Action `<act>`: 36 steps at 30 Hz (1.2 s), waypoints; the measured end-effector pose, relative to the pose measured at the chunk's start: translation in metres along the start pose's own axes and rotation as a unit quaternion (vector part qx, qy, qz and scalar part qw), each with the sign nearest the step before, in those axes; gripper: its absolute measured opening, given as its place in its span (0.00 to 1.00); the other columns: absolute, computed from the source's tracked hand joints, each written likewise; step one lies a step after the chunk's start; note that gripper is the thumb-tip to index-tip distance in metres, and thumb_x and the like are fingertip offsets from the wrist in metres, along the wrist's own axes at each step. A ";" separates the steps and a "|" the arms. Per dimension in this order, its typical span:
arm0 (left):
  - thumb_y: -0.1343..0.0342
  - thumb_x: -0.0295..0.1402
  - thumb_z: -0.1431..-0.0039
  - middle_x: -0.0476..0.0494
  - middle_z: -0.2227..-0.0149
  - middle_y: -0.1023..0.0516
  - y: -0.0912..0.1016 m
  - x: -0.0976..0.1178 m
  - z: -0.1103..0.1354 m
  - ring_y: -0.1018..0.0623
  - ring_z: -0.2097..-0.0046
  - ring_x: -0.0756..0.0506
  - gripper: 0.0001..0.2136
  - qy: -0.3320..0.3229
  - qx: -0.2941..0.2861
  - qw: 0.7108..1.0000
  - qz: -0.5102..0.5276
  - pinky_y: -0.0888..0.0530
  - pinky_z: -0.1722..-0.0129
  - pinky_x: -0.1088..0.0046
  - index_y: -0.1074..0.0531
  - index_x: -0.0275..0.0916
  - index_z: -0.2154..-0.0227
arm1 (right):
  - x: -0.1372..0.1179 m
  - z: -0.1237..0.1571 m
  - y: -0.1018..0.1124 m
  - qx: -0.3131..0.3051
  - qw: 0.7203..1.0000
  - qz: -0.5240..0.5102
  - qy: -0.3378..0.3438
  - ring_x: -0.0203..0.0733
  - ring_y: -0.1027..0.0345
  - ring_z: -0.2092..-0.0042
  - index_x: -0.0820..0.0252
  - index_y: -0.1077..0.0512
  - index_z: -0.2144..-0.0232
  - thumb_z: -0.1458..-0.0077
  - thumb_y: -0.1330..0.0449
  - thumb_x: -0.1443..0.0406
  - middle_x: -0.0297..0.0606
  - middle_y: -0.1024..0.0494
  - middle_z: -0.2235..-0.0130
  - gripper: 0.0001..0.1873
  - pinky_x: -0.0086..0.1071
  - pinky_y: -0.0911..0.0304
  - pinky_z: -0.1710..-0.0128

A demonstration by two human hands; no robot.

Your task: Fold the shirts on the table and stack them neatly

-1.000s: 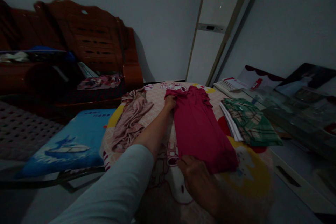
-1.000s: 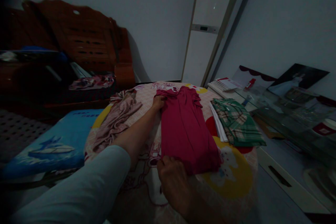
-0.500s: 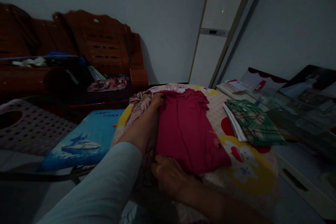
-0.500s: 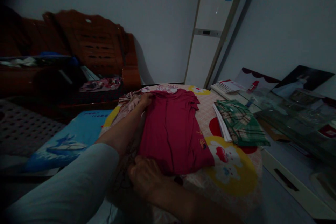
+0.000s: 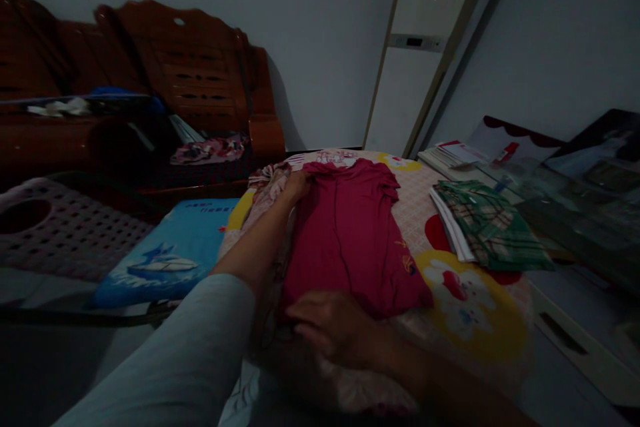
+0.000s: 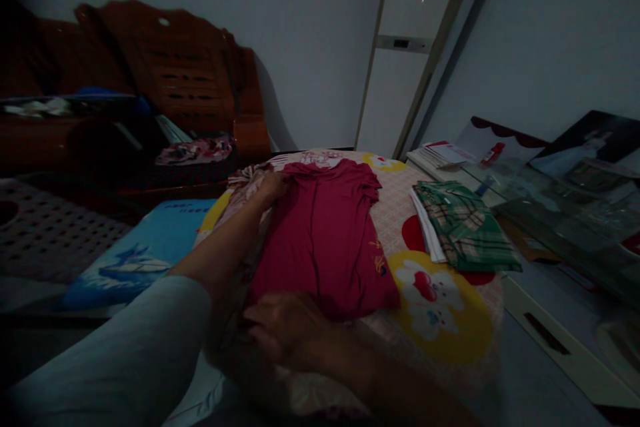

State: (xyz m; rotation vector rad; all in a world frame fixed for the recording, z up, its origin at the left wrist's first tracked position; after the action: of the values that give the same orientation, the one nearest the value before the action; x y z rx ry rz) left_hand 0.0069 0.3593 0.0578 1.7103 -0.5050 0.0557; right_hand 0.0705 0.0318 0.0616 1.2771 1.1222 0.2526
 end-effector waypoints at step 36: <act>0.54 0.36 0.34 0.29 0.39 0.33 -0.087 0.154 0.091 0.33 0.37 0.39 0.20 -0.291 -0.046 0.955 0.044 0.37 0.36 0.58 0.33 0.31 0.44 | 0.189 0.244 0.167 0.325 0.679 0.272 -0.600 0.51 0.28 0.66 0.61 0.24 0.72 0.51 0.45 0.67 0.50 0.22 0.69 0.10 0.36 0.40 0.67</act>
State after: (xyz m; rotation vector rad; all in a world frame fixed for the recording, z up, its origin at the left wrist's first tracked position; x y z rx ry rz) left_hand 0.1553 0.2369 0.0064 1.5988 -1.0034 -0.4142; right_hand 0.4197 0.0694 0.0743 1.9022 -0.4139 -0.5858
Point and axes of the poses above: each hand's wrist, its own z-axis away from the middle knuckle, its own y-axis out of the back of the hand, x = y × z, the point moved 9 cm from there along -z, towards the middle knuckle
